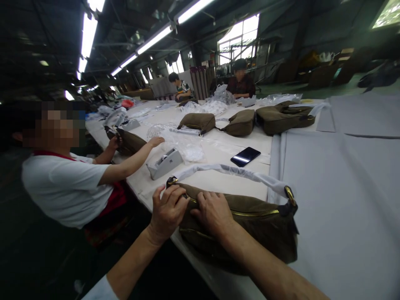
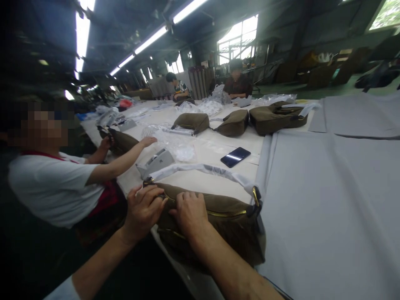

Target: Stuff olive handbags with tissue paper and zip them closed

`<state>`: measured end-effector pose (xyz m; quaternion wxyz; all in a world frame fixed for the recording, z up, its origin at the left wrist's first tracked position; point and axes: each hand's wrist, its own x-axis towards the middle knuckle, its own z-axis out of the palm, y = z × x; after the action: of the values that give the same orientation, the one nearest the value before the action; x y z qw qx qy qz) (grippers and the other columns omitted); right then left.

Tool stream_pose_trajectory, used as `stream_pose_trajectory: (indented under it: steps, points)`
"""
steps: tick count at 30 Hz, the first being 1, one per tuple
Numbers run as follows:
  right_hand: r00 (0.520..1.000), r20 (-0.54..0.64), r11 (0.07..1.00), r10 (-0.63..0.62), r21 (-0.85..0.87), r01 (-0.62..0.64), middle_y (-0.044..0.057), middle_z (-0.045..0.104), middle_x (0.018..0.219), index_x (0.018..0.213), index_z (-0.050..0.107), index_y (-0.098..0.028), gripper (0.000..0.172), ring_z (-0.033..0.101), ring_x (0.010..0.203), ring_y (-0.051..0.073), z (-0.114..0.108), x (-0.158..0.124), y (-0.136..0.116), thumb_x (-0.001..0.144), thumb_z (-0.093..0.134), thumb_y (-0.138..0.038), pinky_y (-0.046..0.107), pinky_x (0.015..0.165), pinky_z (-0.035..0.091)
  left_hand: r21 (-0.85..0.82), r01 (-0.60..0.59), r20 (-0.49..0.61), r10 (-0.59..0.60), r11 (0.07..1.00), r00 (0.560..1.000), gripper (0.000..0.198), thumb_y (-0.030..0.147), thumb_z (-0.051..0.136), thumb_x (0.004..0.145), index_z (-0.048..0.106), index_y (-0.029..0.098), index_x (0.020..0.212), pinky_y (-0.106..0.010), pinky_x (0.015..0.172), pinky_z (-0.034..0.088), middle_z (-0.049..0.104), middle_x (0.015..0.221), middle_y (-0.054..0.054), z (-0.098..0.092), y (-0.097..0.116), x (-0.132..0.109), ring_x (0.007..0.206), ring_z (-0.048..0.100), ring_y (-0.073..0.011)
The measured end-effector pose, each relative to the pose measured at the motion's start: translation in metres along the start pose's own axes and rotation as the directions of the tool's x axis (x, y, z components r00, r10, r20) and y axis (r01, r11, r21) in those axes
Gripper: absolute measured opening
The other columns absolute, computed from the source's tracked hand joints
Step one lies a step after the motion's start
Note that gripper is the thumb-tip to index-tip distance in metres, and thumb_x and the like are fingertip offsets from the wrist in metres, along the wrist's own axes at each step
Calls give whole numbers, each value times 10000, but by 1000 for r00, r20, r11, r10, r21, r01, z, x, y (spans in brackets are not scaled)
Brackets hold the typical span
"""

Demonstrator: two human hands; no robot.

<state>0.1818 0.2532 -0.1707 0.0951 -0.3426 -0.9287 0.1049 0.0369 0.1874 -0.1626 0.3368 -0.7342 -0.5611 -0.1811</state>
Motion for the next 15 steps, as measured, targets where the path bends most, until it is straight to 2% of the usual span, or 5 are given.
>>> stream_pose_trajectory:
  steps: [7, 10, 12, 13, 15]
  points:
    - [1000, -8, 1000, 15, -10, -15, 94, 649, 965, 981, 614, -173, 300, 563, 963, 273, 8, 9, 8, 842, 579, -438, 393, 744, 466, -68, 22, -149, -32, 997, 988, 163, 88, 628, 772, 515, 173, 692, -303, 824, 483, 600, 799, -40, 0, -32, 2, 883, 545, -187]
    - [998, -1, 998, 58, 1, -58, 116, 653, 955, 995, 623, -145, 296, 576, 948, 282, -6, 4, 0, 841, 592, -396, 421, 765, 483, -188, 256, -244, -298, 948, 923, 163, 168, 649, 778, 506, 175, 699, -348, 850, 470, 583, 885, -60, 7, -29, -2, 913, 549, -201]
    - [993, -115, 997, -13, 77, 22, 125, 644, 1016, 1092, 603, -145, 312, 579, 969, 271, -26, -25, 6, 845, 594, -335, 419, 803, 490, -487, 426, -225, -581, 762, 782, 188, 276, 665, 775, 536, 181, 874, -386, 891, 462, 538, 1142, -104, 13, -29, -11, 1055, 533, -235]
    - [971, -231, 987, -58, 133, 91, 119, 625, 1084, 1171, 570, -169, 356, 574, 999, 260, -37, -47, 13, 844, 594, -307, 406, 836, 489, -649, 455, -137, -683, 609, 718, 338, 348, 668, 767, 518, 200, 1031, -405, 922, 451, 462, 1285, -120, 17, -30, -18, 1154, 491, -257]
    - [799, -577, 925, -170, 188, 332, 52, 575, 1202, 1281, 483, -327, 455, 556, 1058, 233, -53, -102, 37, 839, 586, -363, 378, 897, 474, -829, 482, 150, -718, 285, 680, 720, 478, 693, 705, 361, 250, 1302, -435, 989, 409, 309, 1447, -129, 26, -35, -34, 1299, 365, -296]
